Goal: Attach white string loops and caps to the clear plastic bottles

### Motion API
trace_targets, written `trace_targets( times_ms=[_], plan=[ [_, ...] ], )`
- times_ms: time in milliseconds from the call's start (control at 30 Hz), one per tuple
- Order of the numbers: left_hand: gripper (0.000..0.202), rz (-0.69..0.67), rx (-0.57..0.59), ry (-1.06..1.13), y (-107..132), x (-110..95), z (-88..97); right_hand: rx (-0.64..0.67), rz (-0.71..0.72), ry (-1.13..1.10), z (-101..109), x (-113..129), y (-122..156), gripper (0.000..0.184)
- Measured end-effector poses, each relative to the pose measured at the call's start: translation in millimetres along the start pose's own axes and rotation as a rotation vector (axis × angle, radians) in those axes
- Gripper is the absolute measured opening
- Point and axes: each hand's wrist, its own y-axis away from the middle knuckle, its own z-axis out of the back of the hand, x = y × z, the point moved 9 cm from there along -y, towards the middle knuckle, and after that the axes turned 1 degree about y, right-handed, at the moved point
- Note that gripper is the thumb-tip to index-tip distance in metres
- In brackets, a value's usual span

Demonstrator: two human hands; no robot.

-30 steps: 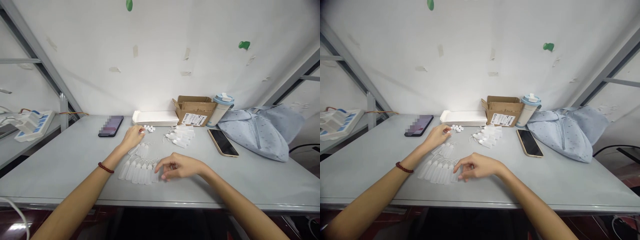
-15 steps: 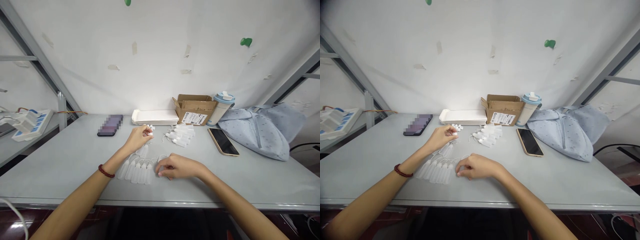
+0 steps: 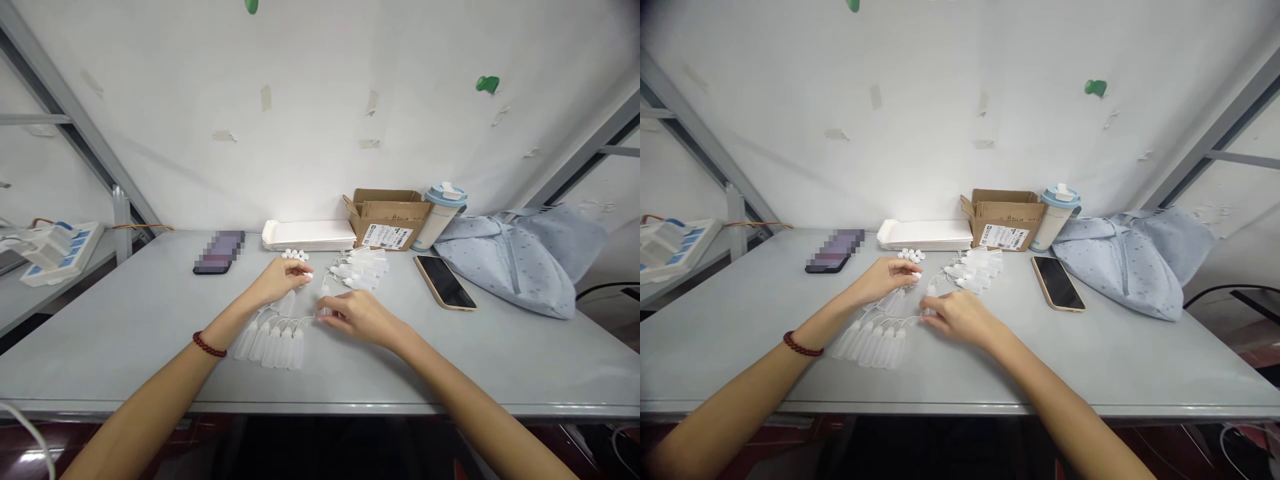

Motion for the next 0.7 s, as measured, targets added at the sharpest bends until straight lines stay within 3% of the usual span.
trace_targets(
  times_ms=[167,300,700],
  plan=[
    [0.029,0.040,0.098,0.109,4.3,-1.6,-7.4,-0.128,0.073,0.058,5.2,5.2,1.4,0.020],
    [0.029,0.043,0.151,0.189,5.7,-1.6,-10.4,-0.153,0.087,0.042,5.9,6.3,2.0,0.018],
    [0.023,-0.056,0.260,0.256,8.8,-12.0,-16.5,-0.110,0.012,-0.366,10.2,4.2,1.2,0.017]
  ],
)
